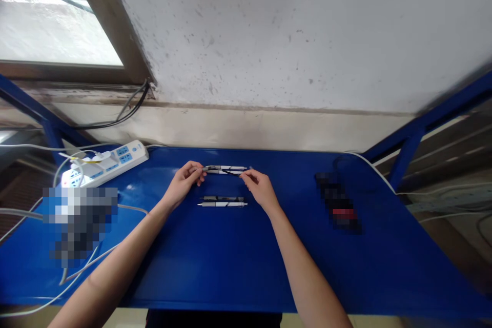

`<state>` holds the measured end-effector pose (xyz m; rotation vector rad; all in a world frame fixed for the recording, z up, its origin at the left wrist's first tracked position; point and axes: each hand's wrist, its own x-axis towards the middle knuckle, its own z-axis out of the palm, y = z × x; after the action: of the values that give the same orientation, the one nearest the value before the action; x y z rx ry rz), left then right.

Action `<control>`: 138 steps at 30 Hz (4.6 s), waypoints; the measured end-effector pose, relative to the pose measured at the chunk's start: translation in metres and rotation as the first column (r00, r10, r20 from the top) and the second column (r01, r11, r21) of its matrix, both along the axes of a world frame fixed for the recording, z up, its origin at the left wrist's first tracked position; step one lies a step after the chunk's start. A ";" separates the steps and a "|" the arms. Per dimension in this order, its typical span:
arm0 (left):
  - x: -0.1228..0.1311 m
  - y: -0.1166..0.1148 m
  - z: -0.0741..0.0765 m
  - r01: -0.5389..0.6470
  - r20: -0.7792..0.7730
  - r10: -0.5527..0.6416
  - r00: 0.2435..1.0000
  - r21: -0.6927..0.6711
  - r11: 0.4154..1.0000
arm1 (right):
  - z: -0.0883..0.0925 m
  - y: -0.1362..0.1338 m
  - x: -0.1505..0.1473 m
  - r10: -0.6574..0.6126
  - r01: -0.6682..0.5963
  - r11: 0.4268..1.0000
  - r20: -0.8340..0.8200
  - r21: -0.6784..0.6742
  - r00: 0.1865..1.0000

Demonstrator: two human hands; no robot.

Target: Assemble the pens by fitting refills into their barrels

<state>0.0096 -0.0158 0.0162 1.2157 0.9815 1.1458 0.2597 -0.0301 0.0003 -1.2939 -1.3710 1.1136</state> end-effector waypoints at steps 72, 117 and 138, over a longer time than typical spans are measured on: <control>0.000 -0.001 -0.001 0.036 -0.034 -0.037 0.999 -0.012 0.999 | 0.001 0.000 0.003 -0.020 0.019 1.000 -0.055 -0.015 0.998; -0.001 -0.003 0.000 0.163 -0.159 -0.160 0.974 0.005 0.987 | -0.001 -0.001 -0.004 0.003 -0.016 0.999 -0.262 -0.047 0.965; -0.001 -0.004 0.002 0.144 -0.294 -0.145 0.945 -0.025 0.989 | -0.003 -0.001 -0.005 -0.004 0.003 1.000 -0.167 -0.009 0.986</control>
<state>0.0087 -0.0198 0.0183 1.4605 1.0946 0.8613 0.2543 -0.0311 -0.0027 -1.1805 -1.2399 1.1992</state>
